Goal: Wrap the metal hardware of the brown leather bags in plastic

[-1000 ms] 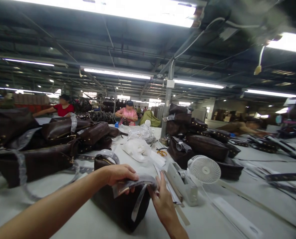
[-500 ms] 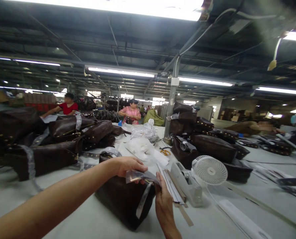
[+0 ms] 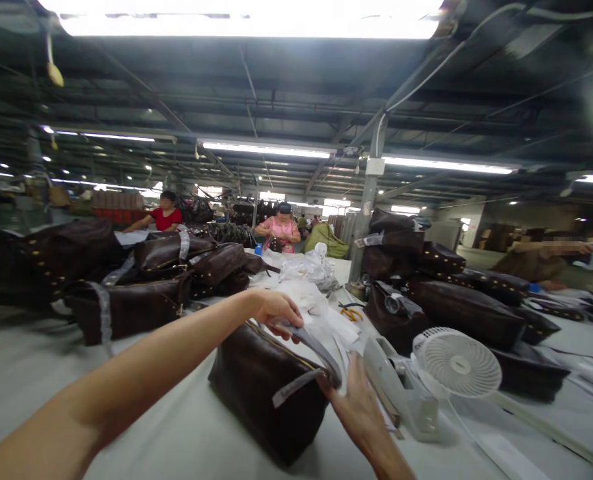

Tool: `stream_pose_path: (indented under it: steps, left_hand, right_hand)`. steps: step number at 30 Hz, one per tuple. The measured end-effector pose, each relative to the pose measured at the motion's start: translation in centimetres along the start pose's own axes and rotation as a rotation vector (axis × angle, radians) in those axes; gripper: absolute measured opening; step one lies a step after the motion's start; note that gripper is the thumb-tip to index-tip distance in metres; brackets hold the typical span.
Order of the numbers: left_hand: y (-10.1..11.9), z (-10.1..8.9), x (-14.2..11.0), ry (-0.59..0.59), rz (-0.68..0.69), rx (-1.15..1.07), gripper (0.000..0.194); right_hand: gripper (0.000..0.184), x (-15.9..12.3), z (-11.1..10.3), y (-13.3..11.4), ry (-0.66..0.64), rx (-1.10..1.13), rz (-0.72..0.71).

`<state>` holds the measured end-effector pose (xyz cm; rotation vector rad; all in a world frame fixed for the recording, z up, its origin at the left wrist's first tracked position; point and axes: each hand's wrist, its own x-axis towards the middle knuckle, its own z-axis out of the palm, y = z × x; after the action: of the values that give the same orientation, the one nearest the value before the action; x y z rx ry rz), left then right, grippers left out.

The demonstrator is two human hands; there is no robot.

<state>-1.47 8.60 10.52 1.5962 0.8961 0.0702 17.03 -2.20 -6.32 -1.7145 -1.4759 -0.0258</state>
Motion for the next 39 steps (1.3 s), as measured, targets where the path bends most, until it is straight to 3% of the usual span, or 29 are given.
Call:
stream_pose_path:
  steps: [3, 5, 9, 15, 20, 25, 29, 33, 36, 39]
  left_hand:
    - [0.7, 0.3, 0.0, 0.002, 0.001, 0.07, 0.007]
    - [1.0, 0.8, 0.0, 0.014, 0.011, 0.123, 0.007]
    - [0.3, 0.1, -0.7, 0.155, 0.062, 0.29, 0.028]
    - [-3.8, -4.9, -2.4, 0.613, 0.129, 0.741, 0.033]
    - [-8.1, -6.7, -1.3, 0.772, 0.078, 0.972, 0.037]
    - [-9.6, -8.0, -0.3, 0.97, 0.125, 0.864, 0.011]
    - [-9.8, -9.2, -1.8, 1.13, 0.193, 0.582, 0.02]
    - [-11.3, -8.5, -4.7, 1.12, 0.287, 0.36, 0.033]
    - [-13.0, -7.5, -6.9, 1.063, 0.298, 0.279, 0.037]
    - [-14.0, -7.0, -8.3, 0.942, 0.27, 0.332, 0.032]
  right_hand:
    - [0.1, 0.9, -0.8, -2.1, 0.187, -0.092, -0.258]
    - [0.088, 1.5, -0.7, -3.7, 0.169, -0.086, -0.367]
    - [0.048, 2.4, 0.5, -4.2, 0.025, -0.074, -0.275]
    - [0.039, 2.7, 1.7, -2.0, 0.043, -0.002, -0.321]
    - [0.052, 2.7, 2.0, -1.4, 0.058, 0.116, -0.316]
    - [0.057, 2.9, 1.6, -1.2, 0.03, 0.205, -0.17]
    - [0.052, 3.7, 0.9, -1.1, 0.11, 0.242, -0.015]
    - [0.048, 5.3, 0.6, -0.6, 0.139, 0.32, -0.008]
    - [0.045, 6.1, 0.6, -0.7, 0.071, 0.303, -0.061]
    - [0.036, 6.2, 0.4, -1.0, -0.023, 0.185, -0.182]
